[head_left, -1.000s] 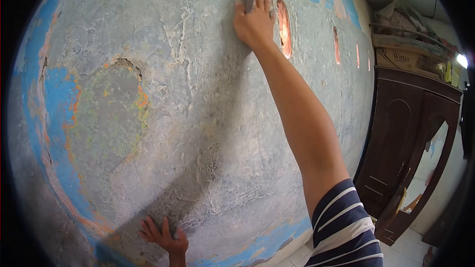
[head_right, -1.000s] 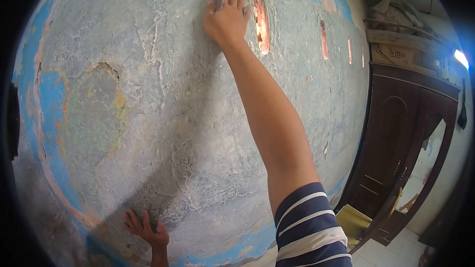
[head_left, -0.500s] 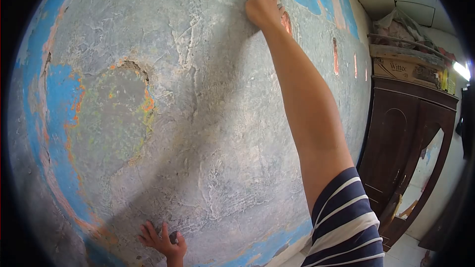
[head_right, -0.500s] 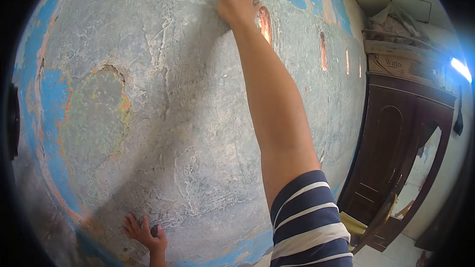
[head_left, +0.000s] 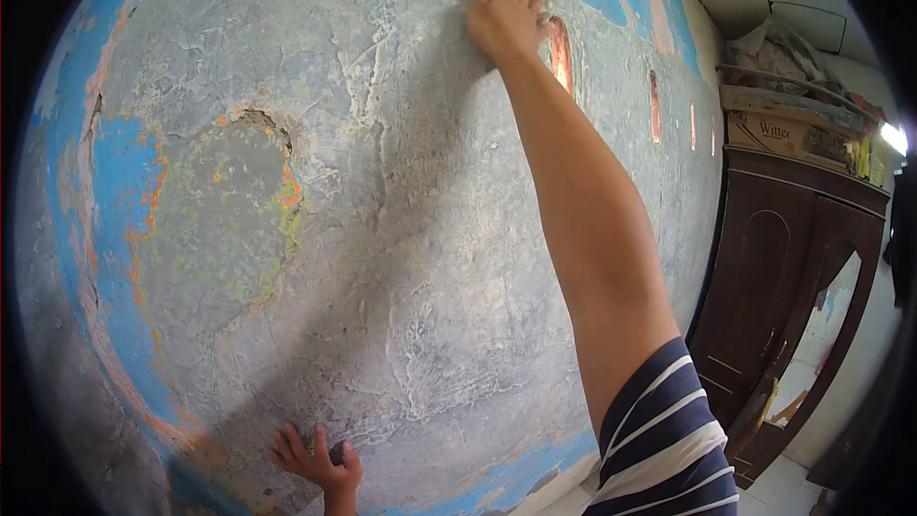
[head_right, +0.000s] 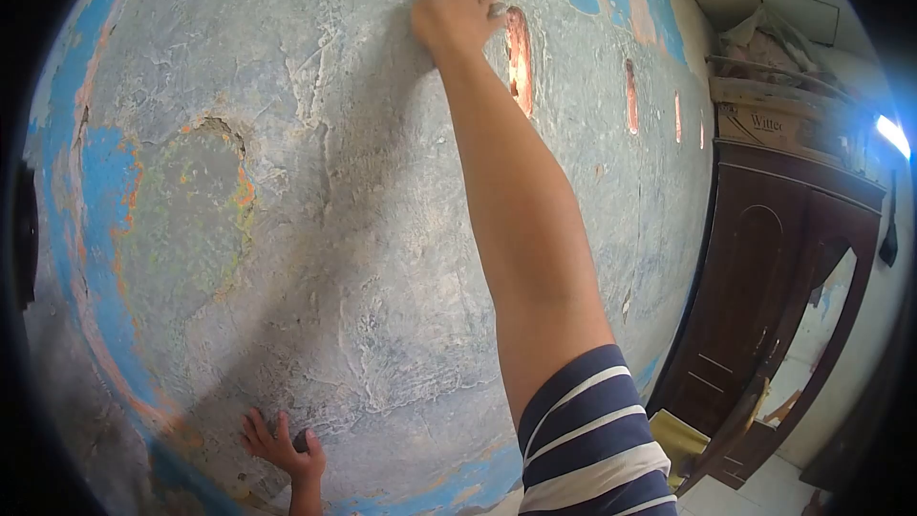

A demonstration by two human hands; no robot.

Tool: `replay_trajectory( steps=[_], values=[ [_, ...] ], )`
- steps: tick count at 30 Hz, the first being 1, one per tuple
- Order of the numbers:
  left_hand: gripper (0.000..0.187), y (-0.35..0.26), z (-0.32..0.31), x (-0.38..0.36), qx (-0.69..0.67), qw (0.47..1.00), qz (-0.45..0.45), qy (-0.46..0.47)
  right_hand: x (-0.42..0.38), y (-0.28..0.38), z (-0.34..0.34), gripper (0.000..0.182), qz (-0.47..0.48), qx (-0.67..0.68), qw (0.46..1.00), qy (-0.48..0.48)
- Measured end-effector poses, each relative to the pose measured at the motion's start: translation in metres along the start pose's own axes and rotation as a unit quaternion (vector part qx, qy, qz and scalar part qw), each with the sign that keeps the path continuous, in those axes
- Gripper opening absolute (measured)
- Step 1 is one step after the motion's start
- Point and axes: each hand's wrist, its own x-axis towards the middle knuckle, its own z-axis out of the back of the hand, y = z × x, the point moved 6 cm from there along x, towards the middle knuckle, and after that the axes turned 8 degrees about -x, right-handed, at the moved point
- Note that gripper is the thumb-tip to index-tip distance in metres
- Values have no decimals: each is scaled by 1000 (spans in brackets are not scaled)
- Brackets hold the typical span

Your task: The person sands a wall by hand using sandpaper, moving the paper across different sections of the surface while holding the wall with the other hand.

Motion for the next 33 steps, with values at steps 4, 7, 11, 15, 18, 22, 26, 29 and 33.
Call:
replay_trajectory(
  steps=[4,7,11,15,18,22,26,29,33],
  values=[
    [53,1,1,3,-7,1000,-3,1,-6,37,-10,67,194,2,981,23],
    [55,-3,5,7,-5,1000,-14,-2,-7,34,-5,68,48,20,998,21],
    [53,-2,4,7,-11,1000,-20,-7,-32,53,19,66,134,-35,987,83],
    [50,-1,5,3,-21,1000,-1,1,-54,-6,-3,61,91,13,996,-6],
    [53,-8,8,12,-29,1000,-3,-6,-90,-23,5,57,132,22,991,21],
    [54,-15,10,15,-39,999,-1,-20,-130,-62,8,53,69,31,997,-19],
    [54,-16,8,13,-29,999,-7,-15,-187,-59,25,54,165,-13,985,38],
    [54,-18,5,7,-32,999,-6,-7,-217,-90,26,58,76,-20,996,46],
    [56,-26,7,1,-51,999,10,14,-296,-82,40,55,187,-22,973,131]
  ],
)
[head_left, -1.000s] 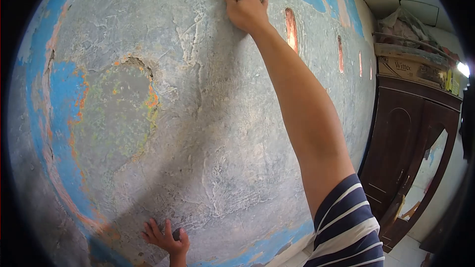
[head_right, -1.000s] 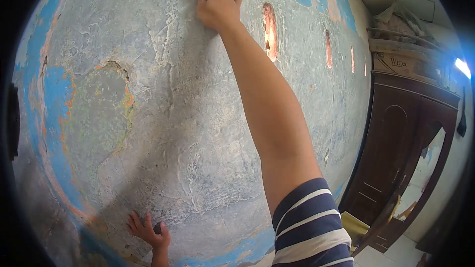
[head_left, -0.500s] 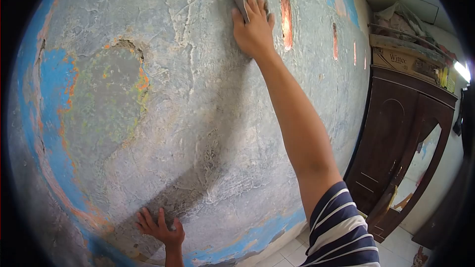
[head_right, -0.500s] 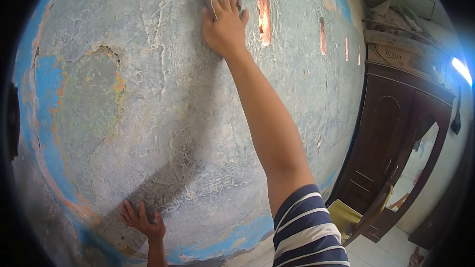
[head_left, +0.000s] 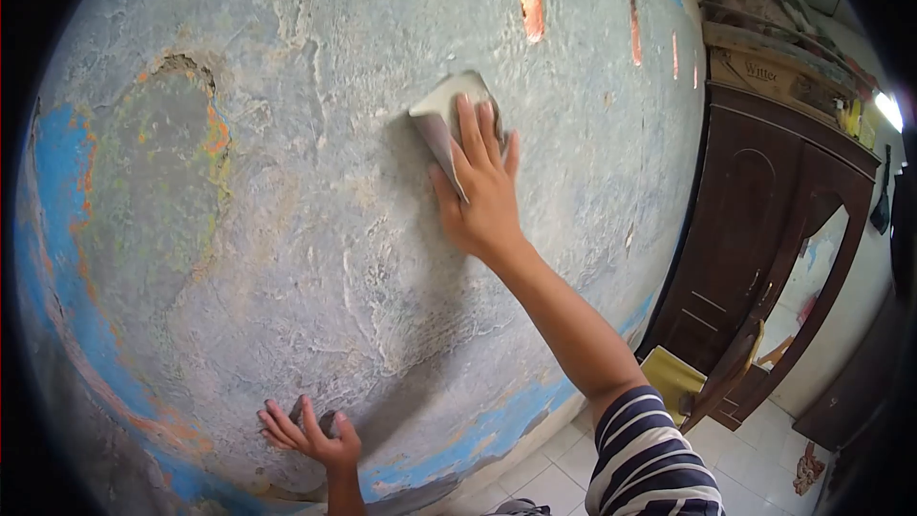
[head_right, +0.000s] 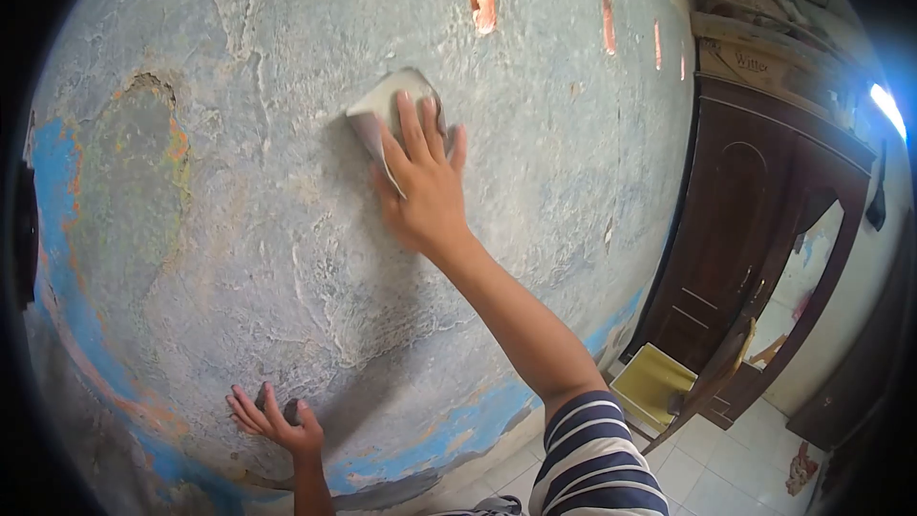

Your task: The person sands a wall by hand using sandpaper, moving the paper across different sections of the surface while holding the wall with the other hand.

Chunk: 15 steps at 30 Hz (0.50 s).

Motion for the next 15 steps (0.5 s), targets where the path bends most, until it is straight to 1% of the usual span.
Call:
replay_trajectory(
  steps=[1,4,5,6,8,9,10,11,12,14,15],
  values=[
    [58,-2,0,0,-4,1000,6,4,-12,-1,1,58,-17,1,1000,4],
    [58,-5,-3,-5,-27,999,27,10,-50,-37,-10,62,-200,100,973,-52],
    [59,-6,-4,-6,-25,999,27,11,-63,-27,-13,63,-139,41,989,-31],
    [60,-8,-7,-5,-25,999,26,0,-76,-10,-13,63,-70,46,997,-4],
    [61,-10,-11,-6,-25,999,20,-13,-107,6,-16,63,-34,4,995,90],
    [60,-10,-12,-7,-27,999,20,-12,-122,-1,-15,62,-112,64,990,47],
    [59,-10,-14,-8,-28,999,22,-13,-140,-12,-21,62,-187,122,975,3],
    [59,-11,-14,-10,-29,999,24,-16,-159,-21,-26,61,-260,179,948,-43],
    [59,-12,-15,-13,-30,999,29,-15,-174,-11,-31,62,-197,146,969,14],
    [60,-14,-19,-15,-33,999,32,-18,-213,13,-39,63,-67,82,987,121],
    [61,-13,-21,-16,-33,999,30,-20,-233,13,-42,66,-32,70,990,117]
  ],
)
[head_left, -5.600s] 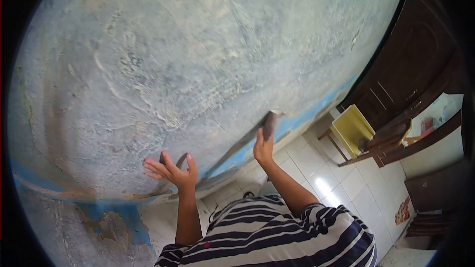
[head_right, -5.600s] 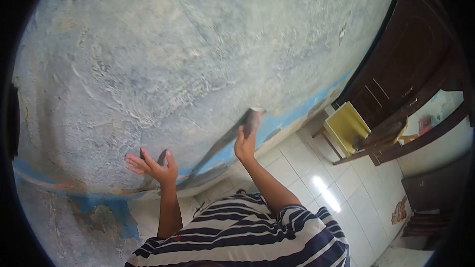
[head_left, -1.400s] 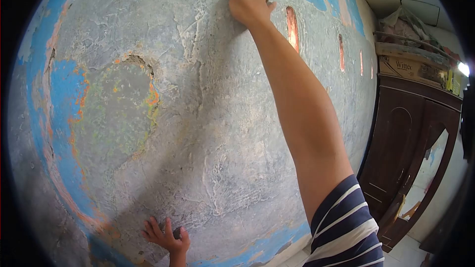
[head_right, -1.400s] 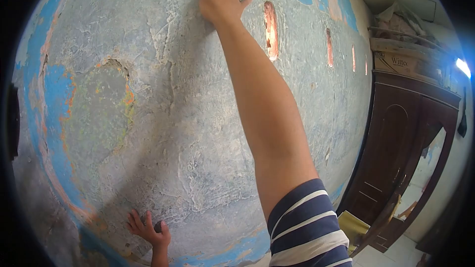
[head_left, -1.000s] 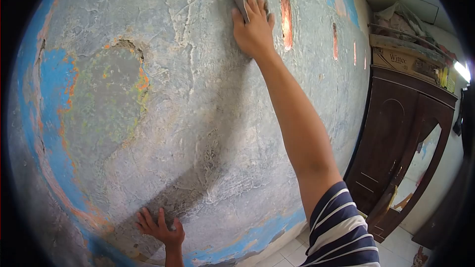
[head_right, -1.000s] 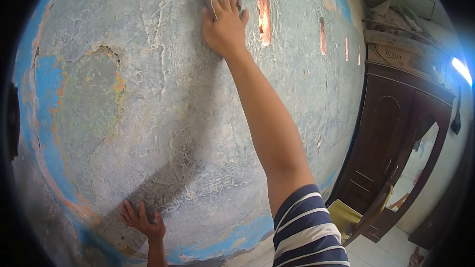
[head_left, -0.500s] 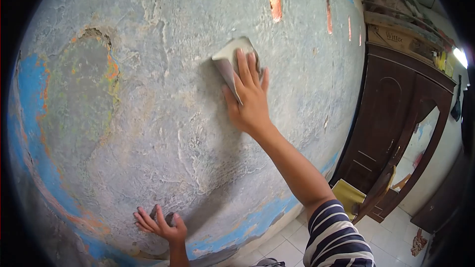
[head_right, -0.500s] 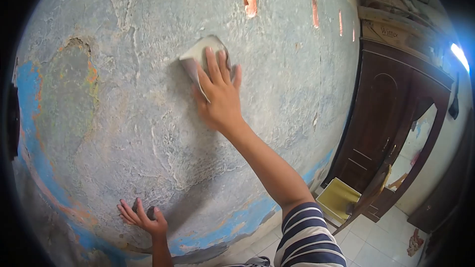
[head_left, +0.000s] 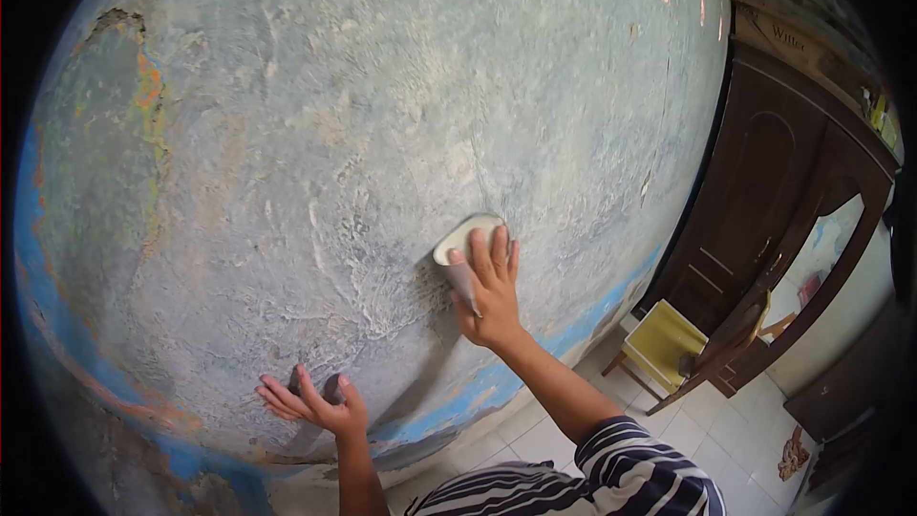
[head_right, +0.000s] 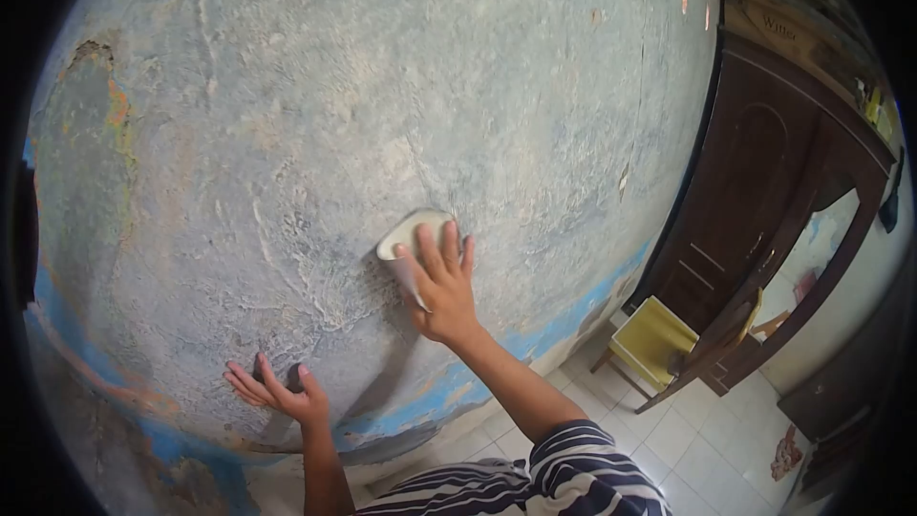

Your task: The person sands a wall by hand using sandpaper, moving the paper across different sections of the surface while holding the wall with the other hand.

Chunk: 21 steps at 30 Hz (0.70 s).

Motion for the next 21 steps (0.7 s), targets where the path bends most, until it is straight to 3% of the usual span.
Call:
replay_trajectory(
  steps=[3,4,7,11,15,16,19,20,21],
  values=[
    [62,-5,0,-4,4,1000,4,5,-44,-44,-18,66,-239,118,957,-117],
    [62,-7,0,-3,8,1000,7,6,-54,-39,-21,67,-231,102,961,-113],
    [66,-9,-3,1,14,1000,-4,1,-92,-17,-45,71,0,2,999,36],
    [67,-15,-5,6,20,1000,-13,1,-112,-47,-48,68,-213,77,974,-16],
    [67,-20,-9,8,14,1000,-19,2,-150,-44,-67,67,-67,15,995,70],
    [68,-20,-9,8,13,1000,-12,4,-159,-61,-70,68,-154,32,986,49],
    [71,-26,-11,8,23,1000,6,10,-170,-70,-65,67,-272,132,953,-3],
    [72,-29,-13,8,26,999,10,14,-174,-60,-67,67,-125,80,986,71],
    [73,-32,-16,7,33,999,11,13,-183,-71,-67,68,-136,70,986,68]
  ],
)
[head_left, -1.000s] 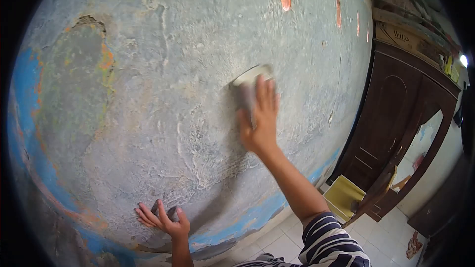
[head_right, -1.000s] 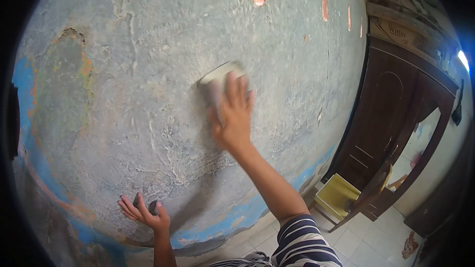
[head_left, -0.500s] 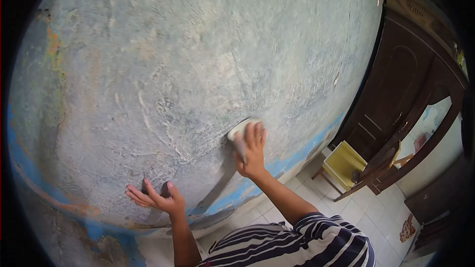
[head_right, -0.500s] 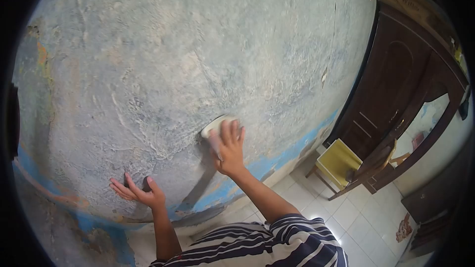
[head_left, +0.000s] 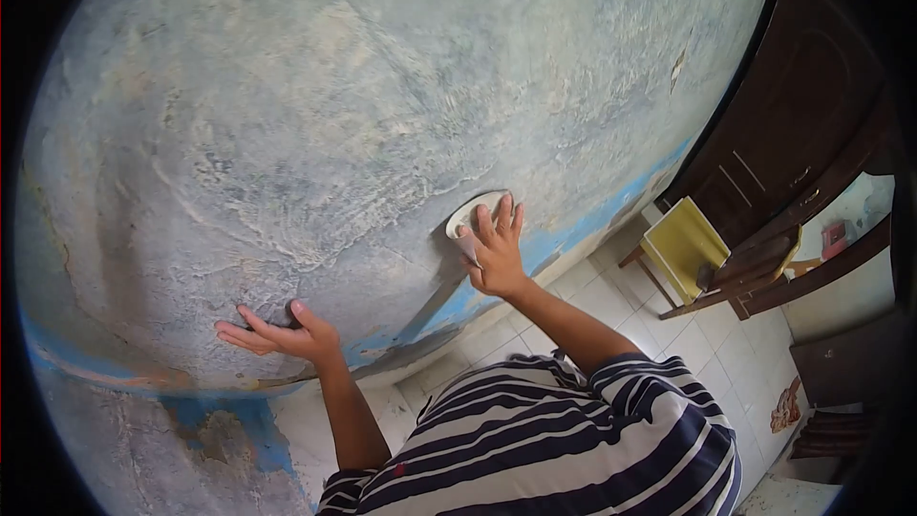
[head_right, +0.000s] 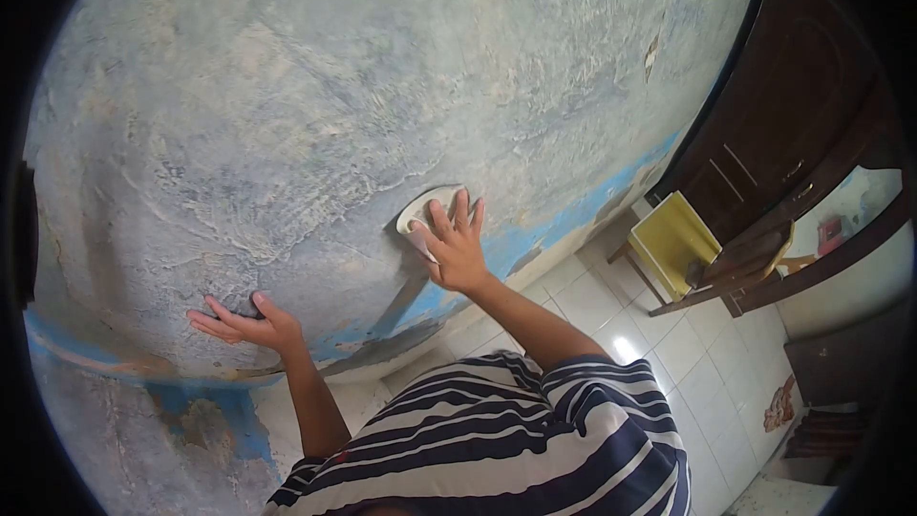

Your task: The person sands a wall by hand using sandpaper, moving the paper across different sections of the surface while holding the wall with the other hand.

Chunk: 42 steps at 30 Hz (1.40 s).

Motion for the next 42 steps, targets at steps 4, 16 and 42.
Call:
replay_trajectory(
  steps=[4,16,42],
  values=[
    [76,-7,-10,-4,14,1000,-11,-11,1,-26,8,66,-119,51,991,-35],
    [78,-21,-31,-21,66,996,-58,-23,-79,-46,-24,72,-131,-11,986,106],
    [69,105,55,0,14,992,-124,31,-131,67,-79,82,-278,150,949,9]
  ],
)
